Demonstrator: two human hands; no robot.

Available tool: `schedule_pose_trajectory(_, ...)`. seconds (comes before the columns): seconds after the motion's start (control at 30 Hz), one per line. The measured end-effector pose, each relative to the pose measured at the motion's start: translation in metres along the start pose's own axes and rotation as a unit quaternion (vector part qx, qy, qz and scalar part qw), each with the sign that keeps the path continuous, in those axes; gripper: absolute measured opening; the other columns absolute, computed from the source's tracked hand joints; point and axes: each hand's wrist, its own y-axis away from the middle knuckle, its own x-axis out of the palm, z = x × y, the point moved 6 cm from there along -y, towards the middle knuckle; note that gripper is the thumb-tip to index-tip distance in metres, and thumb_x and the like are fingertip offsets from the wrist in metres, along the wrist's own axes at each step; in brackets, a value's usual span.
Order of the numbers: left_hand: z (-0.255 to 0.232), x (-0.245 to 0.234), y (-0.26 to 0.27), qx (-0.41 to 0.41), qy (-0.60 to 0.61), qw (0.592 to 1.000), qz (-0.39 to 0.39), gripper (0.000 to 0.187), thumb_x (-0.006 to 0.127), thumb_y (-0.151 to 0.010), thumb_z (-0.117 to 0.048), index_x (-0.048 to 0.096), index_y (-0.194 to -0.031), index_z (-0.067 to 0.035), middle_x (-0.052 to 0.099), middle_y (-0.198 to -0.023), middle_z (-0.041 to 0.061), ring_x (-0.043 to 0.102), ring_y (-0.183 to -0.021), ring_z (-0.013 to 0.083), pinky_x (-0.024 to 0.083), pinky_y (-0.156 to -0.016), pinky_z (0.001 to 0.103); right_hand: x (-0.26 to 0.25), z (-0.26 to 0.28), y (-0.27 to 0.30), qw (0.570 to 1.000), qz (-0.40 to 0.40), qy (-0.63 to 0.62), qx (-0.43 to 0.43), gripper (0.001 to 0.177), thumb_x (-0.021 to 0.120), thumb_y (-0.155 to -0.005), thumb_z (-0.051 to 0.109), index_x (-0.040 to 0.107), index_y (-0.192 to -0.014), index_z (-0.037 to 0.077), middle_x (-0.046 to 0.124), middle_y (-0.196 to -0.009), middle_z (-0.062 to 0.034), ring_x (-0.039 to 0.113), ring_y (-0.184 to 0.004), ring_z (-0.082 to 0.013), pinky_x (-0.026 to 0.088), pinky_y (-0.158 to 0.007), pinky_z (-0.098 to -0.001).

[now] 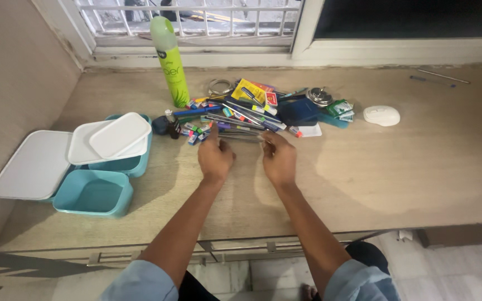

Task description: The person picks up erasers, pens, and markers from a desk and places them into an open drawer, then picks up a white comb and a small blue plastic box and places them on the desk surface.

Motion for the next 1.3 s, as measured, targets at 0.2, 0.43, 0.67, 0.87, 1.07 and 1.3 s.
schedule_pose_trajectory(0.2, 0.005, 0.005, 0.0, 0.113, -0.064, 0.987, -0.092, 0.05, 0.059, -0.086, -0.003, 0.061, -0.136, 0.003, 0.073, -0.089, 0.021, 0.074, -0.071, 0.033, 0.058, -0.072, 0.042, 0.004, -0.011, 0.002, 0.998, 0.02, 0.023, 0.048, 0.023, 0.064, -0.092, -0.002, 0.074, -0.111, 0.003, 0.076, -0.097, -0.0185, 0.077, -0.086, -0.0299, 0.059, -0.075, -0.0374)
schedule_pose_trajectory(0.43, 0.006, 0.005, 0.001, 0.097, -0.079, 0.987, -0.104, 0.047, 0.064, -0.084, -0.007, 0.066, -0.13, 0.001, 0.071, -0.084, 0.024, 0.07, -0.069, 0.0393, 0.054, -0.069, 0.049, -0.012, -0.016, 0.005, 1.0, -0.022, 0.011, 0.019, 0.02, 0.063, -0.094, -0.002, 0.073, -0.11, 0.001, 0.076, -0.113, -0.02, 0.075, -0.098, -0.0336, 0.057, -0.084, -0.0369)
schedule_pose_trajectory(0.67, -0.037, 0.012, 0.03, 0.073, -0.08, 0.981, -0.164, 0.028, 0.066, -0.097, -0.014, 0.075, -0.123, -0.007, 0.068, -0.073, 0.022, 0.065, -0.061, 0.0366, 0.048, -0.058, 0.047, -0.093, -0.075, 0.009, 0.99, -0.114, 0.001, 0.084, 0.02, 0.064, -0.095, 0.0, 0.073, -0.113, 0.0, 0.077, -0.111, -0.0182, 0.076, -0.098, -0.0249, 0.057, -0.086, -0.0336)
schedule_pose_trajectory(0.87, -0.116, 0.101, 0.059, 0.173, 0.022, 0.984, -0.043, 0.023, 0.066, -0.097, -0.019, 0.077, -0.117, -0.013, 0.075, -0.087, 0.016, 0.065, -0.055, 0.0313, 0.051, -0.056, 0.043, -0.205, -0.139, 0.001, 0.972, -0.187, 0.098, 0.104, 0.02, 0.063, -0.093, -0.003, 0.074, -0.11, -0.002, 0.077, -0.105, -0.0179, 0.074, -0.093, -0.0224, 0.056, -0.084, -0.0335)
schedule_pose_trajectory(1.07, -0.188, 0.207, 0.047, 0.256, 0.043, 0.964, 0.052, 0.015, 0.069, -0.096, -0.02, 0.077, -0.106, -0.011, 0.075, -0.092, 0.014, 0.07, -0.078, 0.0353, 0.053, -0.064, 0.045, -0.339, -0.206, -0.036, 0.933, -0.215, 0.215, 0.195, 0.019, 0.068, -0.094, 0.001, 0.077, -0.11, 0.004, 0.076, -0.09, -0.0185, 0.071, -0.079, -0.0285, 0.055, -0.074, -0.0389)
schedule_pose_trajectory(1.3, -0.253, 0.35, -0.012, 0.364, 0.001, 0.923, 0.126, 0.013, 0.068, -0.088, -0.013, 0.077, -0.097, -0.012, 0.077, -0.097, 0.011, 0.072, -0.084, 0.0343, 0.054, -0.075, 0.048, -0.449, -0.276, -0.111, 0.926, -0.128, 0.323, 0.146, 0.019, 0.071, -0.095, 0.009, 0.078, -0.113, 0.007, 0.076, -0.103, -0.019, 0.074, -0.092, -0.0308, 0.058, -0.079, -0.0414)
